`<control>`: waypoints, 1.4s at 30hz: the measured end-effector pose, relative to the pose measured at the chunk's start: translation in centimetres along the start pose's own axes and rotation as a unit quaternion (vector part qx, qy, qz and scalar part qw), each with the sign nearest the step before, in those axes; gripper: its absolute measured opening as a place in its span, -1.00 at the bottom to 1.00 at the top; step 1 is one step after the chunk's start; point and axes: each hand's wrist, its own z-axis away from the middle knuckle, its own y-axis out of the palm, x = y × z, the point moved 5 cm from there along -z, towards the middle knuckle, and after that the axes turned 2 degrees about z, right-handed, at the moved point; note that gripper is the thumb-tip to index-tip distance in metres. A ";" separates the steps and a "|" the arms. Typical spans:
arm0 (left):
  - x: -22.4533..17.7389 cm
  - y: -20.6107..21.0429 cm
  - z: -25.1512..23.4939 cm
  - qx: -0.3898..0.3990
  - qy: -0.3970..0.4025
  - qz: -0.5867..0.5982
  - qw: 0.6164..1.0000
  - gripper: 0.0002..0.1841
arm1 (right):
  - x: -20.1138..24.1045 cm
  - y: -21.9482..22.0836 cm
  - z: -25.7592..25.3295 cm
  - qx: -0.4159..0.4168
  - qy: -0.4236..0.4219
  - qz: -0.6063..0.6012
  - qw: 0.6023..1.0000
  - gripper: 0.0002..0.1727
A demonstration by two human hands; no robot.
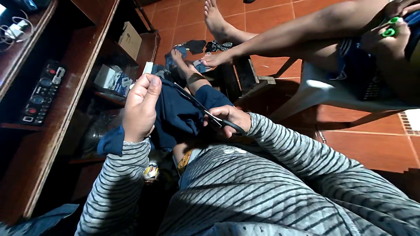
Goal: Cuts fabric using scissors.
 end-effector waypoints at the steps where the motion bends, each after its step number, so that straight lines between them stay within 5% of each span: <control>1: 0.0 0.0 0.0 0.001 0.000 0.000 1.000 -0.77 | 0.0 0.0 -0.1 0.000 -0.003 0.006 1.000 -0.32; 7: 0.5 0.1 0.0 0.008 0.004 -0.003 1.000 -0.77 | -0.3 -0.2 0.1 -0.023 0.016 0.043 0.999 -0.38; 10: 1.0 -0.3 -0.1 0.034 0.025 -0.049 0.998 -0.93 | 0.0 -0.5 0.6 -0.029 0.022 0.036 0.999 -0.43; 16: 3.3 -2.1 0.0 -0.036 0.090 -0.360 0.928 -0.76 | 0.9 -1.2 1.7 -0.039 0.037 0.076 0.996 -0.39; 21: 4.6 -4.0 0.6 -0.040 -0.011 -0.419 0.907 -0.78 | 0.6 -2.3 3.0 -0.070 0.050 0.107 0.991 -0.37; 24: 5.5 -5.9 1.4 0.068 -0.103 -0.357 0.926 -0.82 | 0.4 -2.9 3.7 -0.082 0.064 0.093 0.990 -0.38; 28: 5.7 -6.4 3.3 0.159 -0.140 0.026 0.977 -0.74 | 0.4 -3.2 4.1 -0.078 0.058 0.068 0.993 -0.42; 31: 5.2 -6.6 3.4 0.121 -0.114 0.152 0.974 -0.66 | 0.1 -3.0 4.0 -0.070 0.061 0.052 0.994 -0.41; 35: 3.8 -6.6 2.1 -0.026 -0.023 0.099 0.995 -0.86 | -0.1 -2.6 4.0 -0.046 0.057 0.071 0.995 -0.39; 42: -0.8 -5.4 0.8 -0.101 0.055 0.127 0.985 -0.68 | -0.5 -1.9 3.7 -0.027 0.038 0.047 0.998 -0.41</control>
